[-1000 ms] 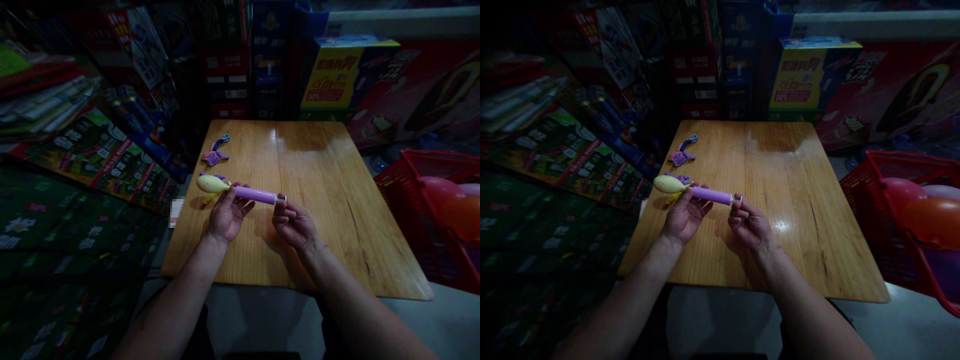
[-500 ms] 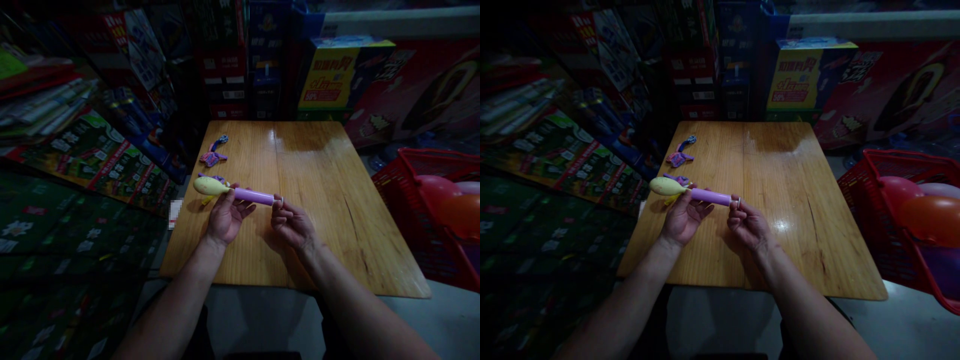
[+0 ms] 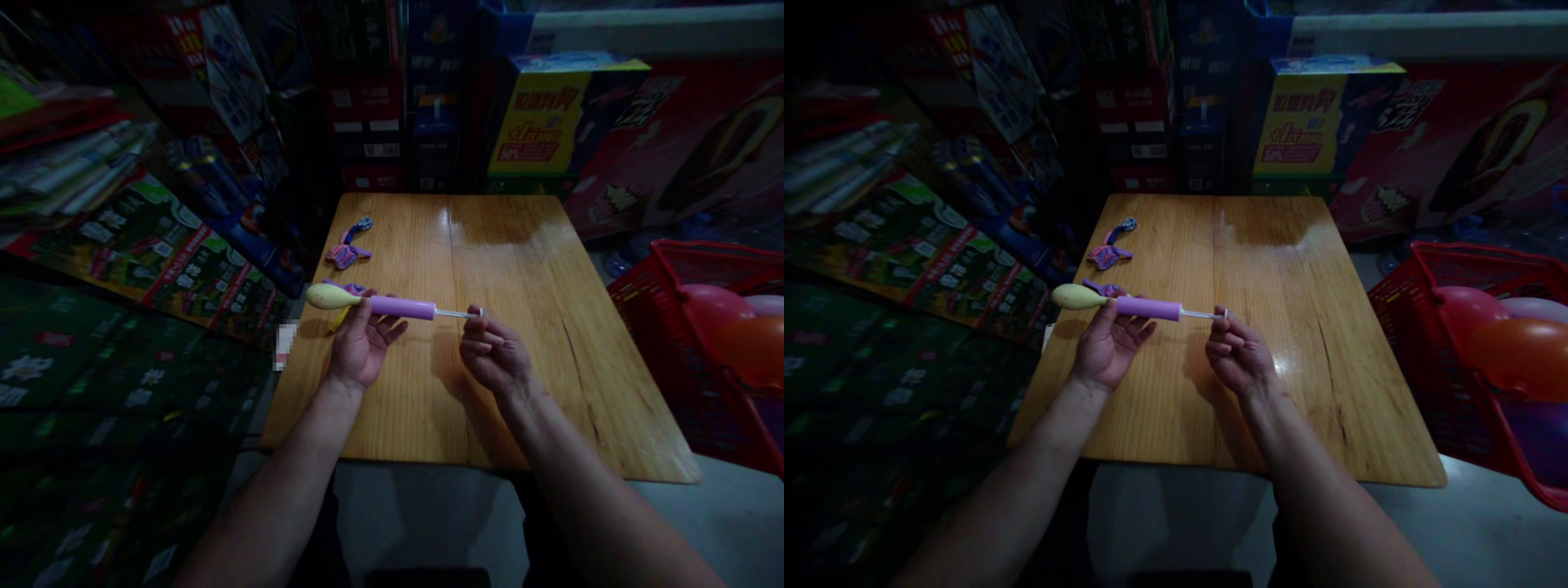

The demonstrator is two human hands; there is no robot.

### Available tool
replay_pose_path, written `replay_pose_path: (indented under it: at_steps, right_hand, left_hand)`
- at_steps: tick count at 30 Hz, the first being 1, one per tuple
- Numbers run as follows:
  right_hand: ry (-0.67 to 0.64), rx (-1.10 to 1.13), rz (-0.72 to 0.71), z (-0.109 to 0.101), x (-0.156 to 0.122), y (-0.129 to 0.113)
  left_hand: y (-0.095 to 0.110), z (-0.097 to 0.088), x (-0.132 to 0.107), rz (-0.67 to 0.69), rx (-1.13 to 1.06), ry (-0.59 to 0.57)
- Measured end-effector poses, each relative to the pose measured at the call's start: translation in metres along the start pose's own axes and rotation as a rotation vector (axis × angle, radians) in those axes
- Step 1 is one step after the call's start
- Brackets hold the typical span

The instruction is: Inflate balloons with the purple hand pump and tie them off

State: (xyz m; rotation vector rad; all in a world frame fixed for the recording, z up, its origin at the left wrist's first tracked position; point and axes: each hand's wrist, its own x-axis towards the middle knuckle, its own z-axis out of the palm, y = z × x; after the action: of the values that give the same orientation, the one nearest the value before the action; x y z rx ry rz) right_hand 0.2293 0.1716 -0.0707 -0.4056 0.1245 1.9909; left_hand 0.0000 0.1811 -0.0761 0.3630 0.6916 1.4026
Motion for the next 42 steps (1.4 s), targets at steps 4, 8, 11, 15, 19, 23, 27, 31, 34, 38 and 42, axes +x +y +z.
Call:
replay_pose_path:
  at_steps: [4, 8, 11, 15, 19, 23, 27, 31, 34, 38, 42]
  right_hand:
    - [0.024, -0.003, 0.053, -0.002, 0.004, 0.018]
    - [0.063, 0.021, 0.046, -0.001, 0.004, 0.023]
    - [0.070, -0.021, 0.074, 0.003, 0.001, 0.015]
    - [-0.034, -0.057, 0.037, 0.003, -0.002, -0.001]
    - [-0.100, -0.052, 0.022, -0.006, 0.001, 0.003]
    - [-0.096, -0.048, 0.068, -0.013, 0.008, 0.018]
    - [-0.060, -0.027, 0.072, -0.009, 0.007, 0.017]
    - [-0.038, -0.080, 0.063, 0.001, -0.002, -0.003]
    - [-0.052, -0.087, -0.004, 0.003, -0.006, -0.010]
    - [0.014, -0.101, 0.056, 0.000, -0.002, 0.008]
    - [0.045, -0.089, 0.079, -0.002, 0.001, 0.023]
  left_hand:
    - [-0.011, 0.009, -0.010, -0.069, 0.023, -0.044]
    - [-0.016, 0.009, -0.011, -0.062, 0.016, -0.045]
    - [-0.010, 0.004, -0.004, -0.059, 0.003, -0.013]
    - [0.002, -0.001, 0.004, 0.033, -0.009, 0.070]
    - [-0.004, 0.004, -0.003, 0.044, 0.038, 0.030]
    - [-0.021, 0.007, -0.011, -0.023, 0.035, 0.003]
    - [-0.021, 0.004, -0.006, -0.014, 0.019, 0.010]
    - [-0.004, 0.001, 0.003, 0.015, 0.010, 0.043]
    - [0.003, 0.002, 0.001, 0.074, 0.030, 0.030]
    - [-0.006, 0.009, -0.008, -0.024, 0.065, -0.042]
    - [-0.017, 0.010, -0.011, -0.025, 0.061, -0.041]
